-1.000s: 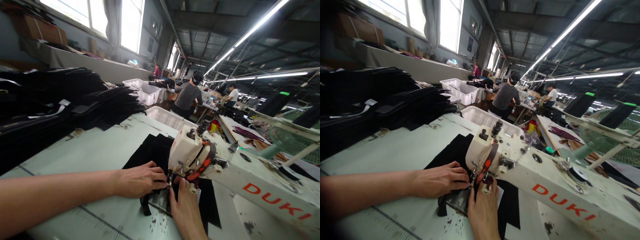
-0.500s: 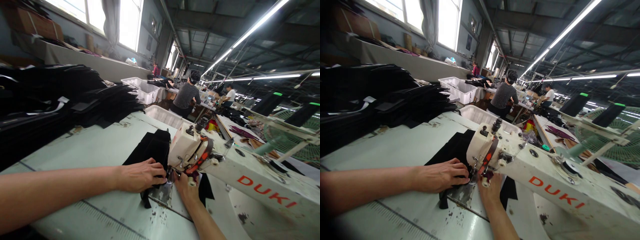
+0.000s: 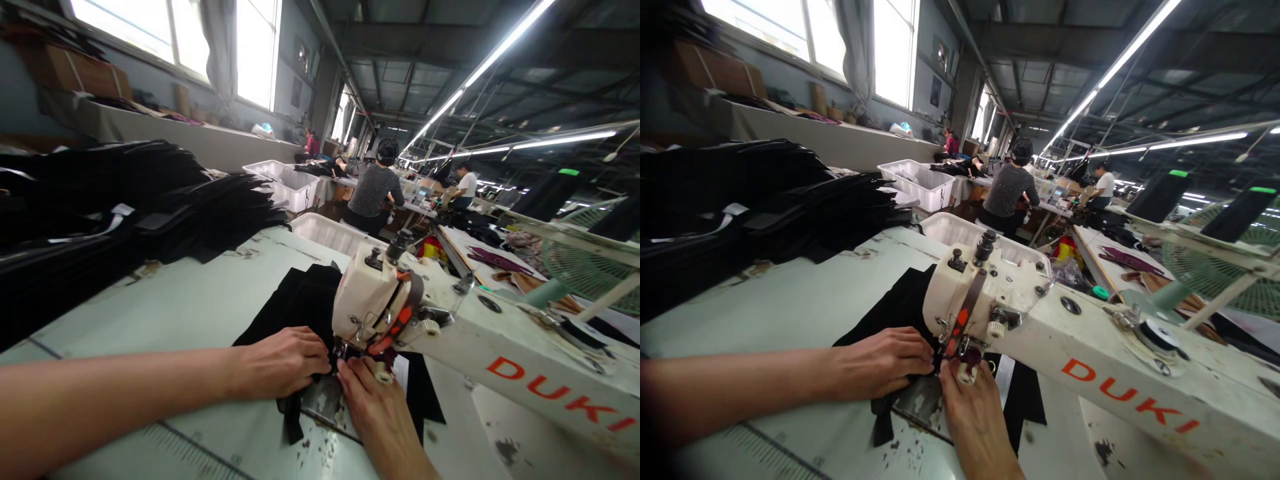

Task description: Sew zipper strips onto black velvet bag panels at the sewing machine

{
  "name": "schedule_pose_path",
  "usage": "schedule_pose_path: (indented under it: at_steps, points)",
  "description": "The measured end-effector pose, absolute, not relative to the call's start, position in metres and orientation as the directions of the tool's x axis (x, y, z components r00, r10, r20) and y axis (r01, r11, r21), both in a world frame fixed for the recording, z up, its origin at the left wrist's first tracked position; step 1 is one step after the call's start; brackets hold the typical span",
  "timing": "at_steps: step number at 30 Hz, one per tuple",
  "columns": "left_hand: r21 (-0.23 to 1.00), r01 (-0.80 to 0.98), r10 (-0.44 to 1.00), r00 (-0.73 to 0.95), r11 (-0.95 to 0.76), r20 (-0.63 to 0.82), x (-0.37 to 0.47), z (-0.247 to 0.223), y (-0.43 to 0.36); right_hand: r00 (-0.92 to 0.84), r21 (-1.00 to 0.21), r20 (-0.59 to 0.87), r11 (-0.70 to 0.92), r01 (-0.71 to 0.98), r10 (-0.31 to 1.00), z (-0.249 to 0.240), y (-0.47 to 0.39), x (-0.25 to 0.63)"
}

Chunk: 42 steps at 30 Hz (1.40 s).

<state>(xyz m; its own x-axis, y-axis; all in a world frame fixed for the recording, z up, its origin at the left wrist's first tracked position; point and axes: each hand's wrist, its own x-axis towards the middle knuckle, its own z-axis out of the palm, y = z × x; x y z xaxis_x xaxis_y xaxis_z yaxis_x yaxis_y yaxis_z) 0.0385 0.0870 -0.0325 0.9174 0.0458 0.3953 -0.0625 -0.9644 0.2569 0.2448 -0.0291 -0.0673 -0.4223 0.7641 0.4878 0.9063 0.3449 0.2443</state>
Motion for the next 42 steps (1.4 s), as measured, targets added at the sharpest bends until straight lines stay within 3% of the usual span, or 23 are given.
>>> schedule_pose_path:
  at_steps: [7,13,23,33,38,42]
  points:
    - [0.436,0.142,0.325,0.866,-0.888,0.380,0.036,-0.041,0.085,-0.371,0.145,0.541,0.350,0.925,0.755,-0.073,-0.035,0.243]
    - [0.444,0.150,0.332,0.869,-0.883,0.367,0.037,-0.043,0.085,-0.362,0.103,0.543,0.367,0.924,0.758,-0.066,-0.031,0.240]
    - [0.451,0.156,0.336,0.873,-0.879,0.352,0.049,-0.043,0.090,-0.221,-0.090,0.601,0.339,0.936,0.768,-0.062,-0.018,0.239]
    - [0.300,0.018,0.141,0.909,-0.954,0.393,0.046,-0.041,0.092,-0.202,-0.141,0.612,0.357,0.923,0.764,-0.064,-0.023,0.243]
    - [0.176,-0.033,0.044,0.907,-0.984,0.418,0.046,-0.041,0.095,-0.281,-0.036,0.565,0.363,0.931,0.776,-0.066,-0.025,0.248]
    - [0.097,-0.022,0.023,0.900,-0.995,0.435,0.045,-0.040,0.092,-0.301,-0.036,0.561,0.386,0.922,0.771,-0.066,-0.023,0.249]
